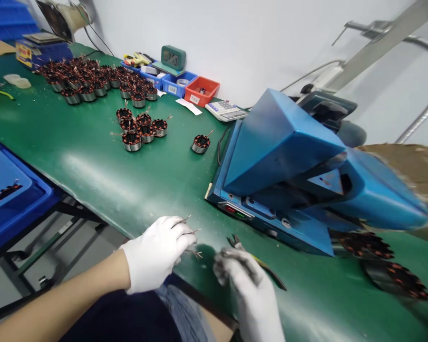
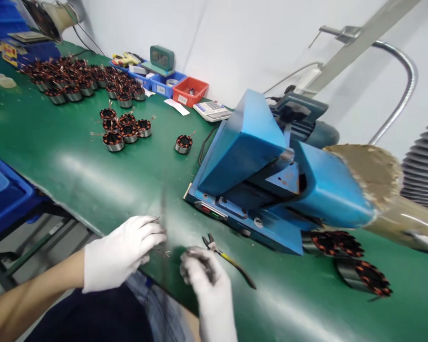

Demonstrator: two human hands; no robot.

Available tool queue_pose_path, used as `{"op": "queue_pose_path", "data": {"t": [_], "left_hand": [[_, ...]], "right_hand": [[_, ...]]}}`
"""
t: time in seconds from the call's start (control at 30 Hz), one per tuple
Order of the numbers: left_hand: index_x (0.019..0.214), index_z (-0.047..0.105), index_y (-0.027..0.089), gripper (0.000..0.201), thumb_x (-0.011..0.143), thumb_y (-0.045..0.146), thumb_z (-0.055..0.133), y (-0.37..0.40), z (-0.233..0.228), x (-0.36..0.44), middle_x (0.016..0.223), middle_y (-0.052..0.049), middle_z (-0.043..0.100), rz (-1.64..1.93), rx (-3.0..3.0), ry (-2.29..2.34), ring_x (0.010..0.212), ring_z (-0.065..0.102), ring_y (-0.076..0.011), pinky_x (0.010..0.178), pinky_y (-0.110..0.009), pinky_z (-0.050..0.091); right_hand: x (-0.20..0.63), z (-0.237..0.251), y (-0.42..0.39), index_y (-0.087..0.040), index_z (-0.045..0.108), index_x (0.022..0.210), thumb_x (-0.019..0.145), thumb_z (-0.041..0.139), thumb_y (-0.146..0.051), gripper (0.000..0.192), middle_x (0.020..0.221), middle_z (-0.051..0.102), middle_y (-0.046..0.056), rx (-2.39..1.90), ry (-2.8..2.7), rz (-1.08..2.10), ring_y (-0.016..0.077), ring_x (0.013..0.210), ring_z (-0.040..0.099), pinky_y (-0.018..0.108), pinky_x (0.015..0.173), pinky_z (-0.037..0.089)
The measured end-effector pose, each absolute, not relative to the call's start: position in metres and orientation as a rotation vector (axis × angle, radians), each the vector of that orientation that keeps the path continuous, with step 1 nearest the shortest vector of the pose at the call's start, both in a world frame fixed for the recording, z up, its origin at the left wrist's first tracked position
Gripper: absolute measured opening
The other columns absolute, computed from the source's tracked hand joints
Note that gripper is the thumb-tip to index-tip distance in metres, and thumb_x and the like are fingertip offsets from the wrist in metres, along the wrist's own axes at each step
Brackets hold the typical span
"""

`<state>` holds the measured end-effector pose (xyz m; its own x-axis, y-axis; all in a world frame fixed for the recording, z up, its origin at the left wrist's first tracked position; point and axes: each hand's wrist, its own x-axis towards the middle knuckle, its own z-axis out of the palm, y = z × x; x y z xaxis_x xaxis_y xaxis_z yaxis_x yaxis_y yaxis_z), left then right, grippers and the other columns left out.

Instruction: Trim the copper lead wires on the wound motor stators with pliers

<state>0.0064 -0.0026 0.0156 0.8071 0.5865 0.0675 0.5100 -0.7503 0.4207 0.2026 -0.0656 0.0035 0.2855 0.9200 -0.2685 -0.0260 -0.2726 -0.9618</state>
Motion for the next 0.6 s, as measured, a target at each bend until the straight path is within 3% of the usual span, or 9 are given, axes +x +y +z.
{"op": "queue_pose_path", "data": {"t": [0.1,0.17,0.27,0.47,0.6], "left_hand": [[0.12,0.048,0.012,0.038,0.083,0.015,0.055,-0.004,0.012,0.009,0.12,-0.011,0.055,0.321,2.595,0.873,0.118,0.042,-0.0285,0.101,-0.045,0.036],[0.116,0.05,0.013,0.031,0.085,0.017,0.053,-0.005,0.009,0.01,0.113,-0.011,0.057,0.356,2.599,0.901,0.113,0.045,-0.0281,0.097,-0.044,0.039],[0.109,0.052,0.015,0.024,0.085,0.019,0.053,-0.005,0.007,0.012,0.108,-0.009,0.058,0.347,2.601,0.909,0.107,0.048,-0.0269,0.091,-0.043,0.041],[0.09,0.055,0.018,0.006,0.089,0.023,0.051,-0.003,0.013,0.012,0.102,-0.006,0.057,0.269,2.639,0.907,0.098,0.048,-0.025,0.082,-0.041,0.041],[0.083,0.058,0.02,0.004,0.085,0.02,0.054,-0.002,0.013,0.012,0.097,-0.004,0.057,0.287,2.595,0.882,0.093,0.048,-0.0241,0.078,-0.039,0.039]], "right_hand": [[0.193,-0.003,-0.067,-0.02,0.063,0.107,0.079,0.06,-0.019,0.028,0.103,0.069,0.011,-1.613,-1.713,0.69,0.0247,0.089,0.065,0.036,0.074,0.051],[0.186,-0.006,-0.063,-0.017,0.062,0.111,0.087,0.048,-0.013,0.028,0.092,0.07,0.011,-1.534,-2.13,0.316,0.024,0.077,0.064,0.036,0.067,0.049],[0.182,-0.006,-0.056,-0.015,0.066,0.097,0.085,0.038,-0.003,0.033,0.067,0.066,0.007,-1.434,-2.388,-0.019,0.021,0.056,0.056,0.033,0.054,0.041],[0.212,0.003,-0.049,-0.018,0.066,0.086,0.083,0.032,0.003,0.04,0.061,0.063,0.004,-1.362,-2.502,0.096,0.0178,0.052,0.055,0.029,0.051,0.04],[0.236,-0.005,-0.058,-0.021,0.066,0.091,0.092,0.041,-0.014,0.025,0.077,0.073,0.006,-1.498,-2.166,0.271,0.0185,0.066,0.067,0.031,0.066,0.053]]}}
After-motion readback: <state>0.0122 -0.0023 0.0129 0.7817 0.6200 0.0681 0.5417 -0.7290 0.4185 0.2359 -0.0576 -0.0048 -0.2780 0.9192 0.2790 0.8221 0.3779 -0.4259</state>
